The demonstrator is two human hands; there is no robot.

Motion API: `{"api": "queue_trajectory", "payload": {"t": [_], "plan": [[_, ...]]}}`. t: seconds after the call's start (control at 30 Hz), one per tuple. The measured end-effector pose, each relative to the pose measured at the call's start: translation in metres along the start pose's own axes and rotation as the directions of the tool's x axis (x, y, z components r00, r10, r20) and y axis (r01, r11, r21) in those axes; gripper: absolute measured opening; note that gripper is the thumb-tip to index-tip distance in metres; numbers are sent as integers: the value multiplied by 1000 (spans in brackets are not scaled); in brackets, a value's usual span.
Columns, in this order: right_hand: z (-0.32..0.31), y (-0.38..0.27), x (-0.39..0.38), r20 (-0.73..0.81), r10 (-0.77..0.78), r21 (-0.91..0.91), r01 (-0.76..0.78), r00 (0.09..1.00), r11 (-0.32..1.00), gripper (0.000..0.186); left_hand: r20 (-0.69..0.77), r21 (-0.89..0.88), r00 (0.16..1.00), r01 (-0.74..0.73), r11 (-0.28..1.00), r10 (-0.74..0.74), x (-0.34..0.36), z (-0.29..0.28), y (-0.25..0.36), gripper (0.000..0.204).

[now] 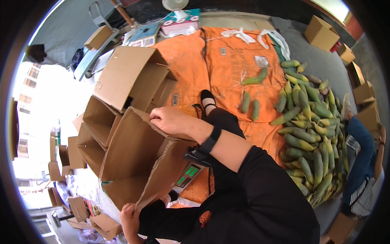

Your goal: Sorting and weighing papayas from a pile into cardboard boxes for packaging.

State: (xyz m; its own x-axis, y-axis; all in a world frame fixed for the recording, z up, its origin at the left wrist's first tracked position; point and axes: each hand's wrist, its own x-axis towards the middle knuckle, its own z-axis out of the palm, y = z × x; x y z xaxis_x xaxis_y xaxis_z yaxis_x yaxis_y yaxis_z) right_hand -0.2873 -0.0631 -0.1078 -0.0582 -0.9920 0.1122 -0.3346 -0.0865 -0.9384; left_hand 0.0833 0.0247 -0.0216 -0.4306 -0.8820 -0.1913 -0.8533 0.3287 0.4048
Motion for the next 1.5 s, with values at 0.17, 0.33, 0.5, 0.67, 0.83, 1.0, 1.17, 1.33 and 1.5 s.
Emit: {"api": "queue_trajectory", "payload": {"t": [0.17,0.33,0.5,0.67,0.83,1.0,1.17,1.33,1.5], "plan": [[-4,-13,-5,15,-12,-84,13,1000,996,27,-15,37,1000,4,999,-3,-5,8,-1,17],[-7,-21,-10,-78,-69,15,71,995,997,23,-96,41,994,-38,998,42,-6,9,39,33],[-37,-21,-27,-304,-91,289,183,948,940,16,-196,57,967,-152,987,160,0,20,68,36],[-98,30,-69,-372,158,410,9,915,912,15,-350,-90,937,-51,995,17,3,40,75,35],[-138,172,-178,-558,277,-229,-466,782,854,16,-314,13,941,-127,992,125,8,50,62,36],[-151,246,-353,-657,548,-509,-841,518,185,20,-320,-9,944,-91,996,84,9,53,60,34],[-163,187,-438,-703,707,-331,-914,74,-234,30,-312,81,943,-97,992,118,8,55,58,35],[-154,188,-508,-696,706,-193,-913,-131,-360,43,-322,53,938,-117,992,128,11,58,57,38],[-143,174,-507,-679,725,-282,-871,-114,-402,44,-336,63,935,-95,994,110,12,57,56,38]]}}
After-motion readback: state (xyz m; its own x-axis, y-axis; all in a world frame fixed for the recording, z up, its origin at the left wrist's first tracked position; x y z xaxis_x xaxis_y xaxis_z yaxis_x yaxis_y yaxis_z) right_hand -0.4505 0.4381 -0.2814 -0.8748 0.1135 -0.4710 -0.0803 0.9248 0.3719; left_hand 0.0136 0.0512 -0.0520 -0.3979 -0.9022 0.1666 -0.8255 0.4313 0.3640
